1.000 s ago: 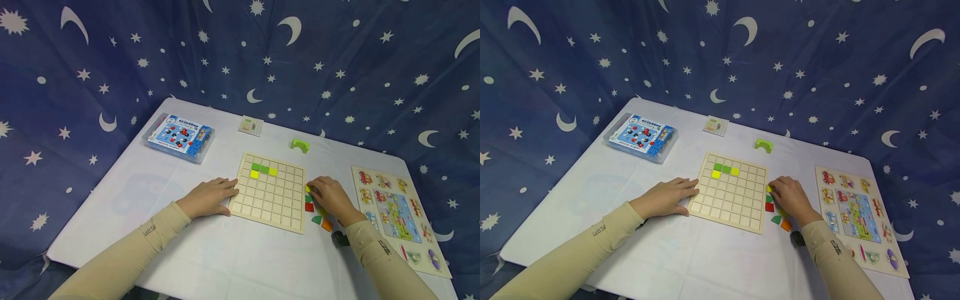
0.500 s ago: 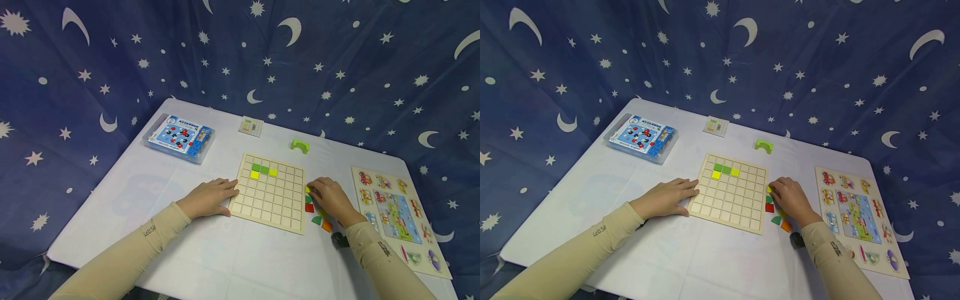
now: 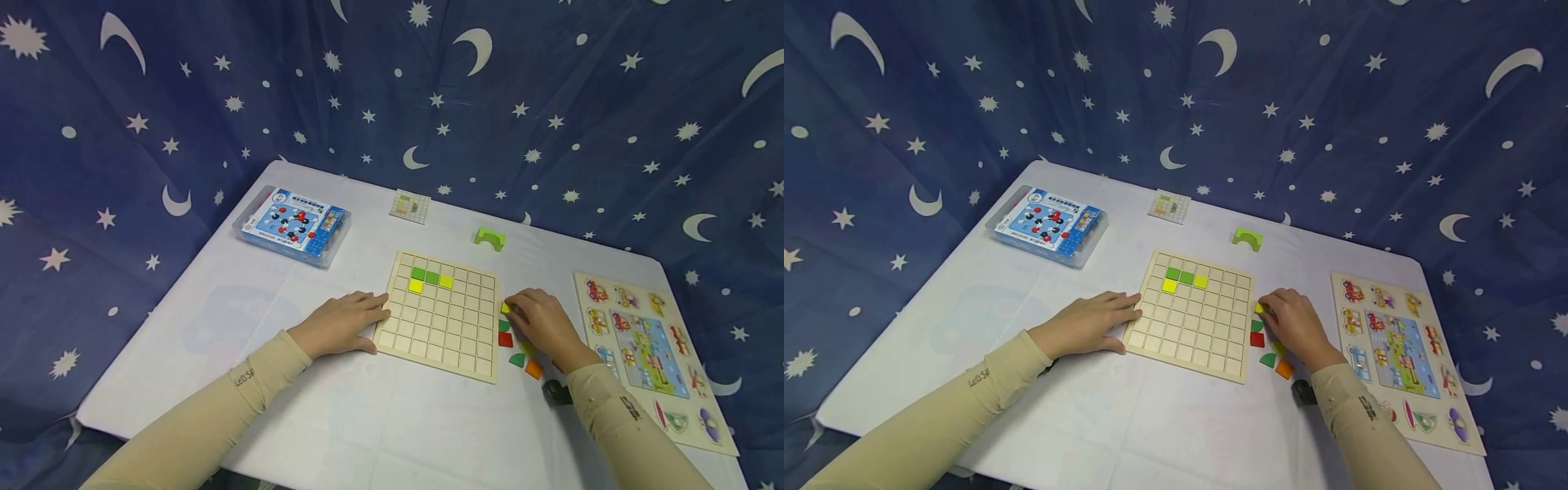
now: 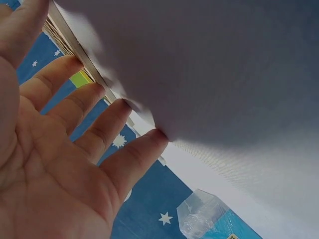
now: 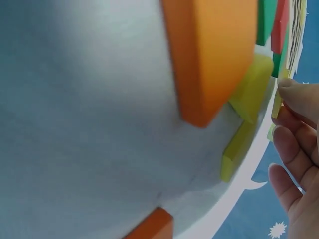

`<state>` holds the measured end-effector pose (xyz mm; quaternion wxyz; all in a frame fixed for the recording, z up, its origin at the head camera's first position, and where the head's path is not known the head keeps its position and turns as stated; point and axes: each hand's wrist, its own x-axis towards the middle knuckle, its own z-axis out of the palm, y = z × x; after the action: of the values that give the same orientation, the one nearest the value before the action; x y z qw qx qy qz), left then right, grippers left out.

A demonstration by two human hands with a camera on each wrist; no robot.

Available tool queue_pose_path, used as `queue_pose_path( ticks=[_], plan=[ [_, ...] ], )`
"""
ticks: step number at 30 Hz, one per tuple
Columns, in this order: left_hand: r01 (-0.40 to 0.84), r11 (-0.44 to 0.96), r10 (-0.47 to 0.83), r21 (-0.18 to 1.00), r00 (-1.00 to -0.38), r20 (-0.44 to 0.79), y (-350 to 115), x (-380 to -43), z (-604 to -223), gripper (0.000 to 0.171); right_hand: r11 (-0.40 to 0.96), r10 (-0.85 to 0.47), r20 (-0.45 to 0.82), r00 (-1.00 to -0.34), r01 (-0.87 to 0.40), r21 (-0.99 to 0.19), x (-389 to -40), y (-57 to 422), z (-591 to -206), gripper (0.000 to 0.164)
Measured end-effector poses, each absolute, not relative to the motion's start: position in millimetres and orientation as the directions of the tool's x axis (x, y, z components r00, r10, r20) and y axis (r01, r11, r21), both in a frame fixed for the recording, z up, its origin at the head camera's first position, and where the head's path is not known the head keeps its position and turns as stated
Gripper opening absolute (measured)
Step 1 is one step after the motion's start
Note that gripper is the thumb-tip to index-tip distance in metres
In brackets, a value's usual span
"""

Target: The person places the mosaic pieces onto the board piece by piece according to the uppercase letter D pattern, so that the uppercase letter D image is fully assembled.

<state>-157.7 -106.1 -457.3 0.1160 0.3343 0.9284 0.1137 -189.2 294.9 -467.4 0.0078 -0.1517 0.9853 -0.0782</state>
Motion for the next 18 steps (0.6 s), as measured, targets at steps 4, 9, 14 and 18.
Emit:
queue_pose_path(
  ticks=[4, 9, 14, 18],
  plan=[
    [0.597, 0.748, 0.65, 0.29, -0.748, -0.134, -106.2, -157.9, -457.3, 0.074, 0.93, -0.323, 0.044, -0.945, -0.326, -0.172, -190.2, 293.0, -464.8, 0.032],
    [0.598, 0.75, 0.648, 0.283, -0.75, -0.134, -106.2, -158.2, -458.0, 0.075, 0.894, -0.393, 0.103, -0.914, -0.406, -0.189, -191.5, 279.7, -460.0, 0.03],
    [0.602, 0.749, 0.65, 0.277, -0.749, -0.129, -106.0, -158.7, -458.8, 0.074, 0.862, -0.45, 0.143, -0.881, -0.471, -0.187, -193.5, 257.4, -457.5, 0.03],
    [0.605, 0.747, 0.652, 0.276, -0.748, -0.126, -106.3, -158.7, -459.1, 0.074, 0.832, -0.498, 0.168, -0.851, -0.523, -0.187, -196.5, 236.0, -456.9, 0.027]
  ],
)
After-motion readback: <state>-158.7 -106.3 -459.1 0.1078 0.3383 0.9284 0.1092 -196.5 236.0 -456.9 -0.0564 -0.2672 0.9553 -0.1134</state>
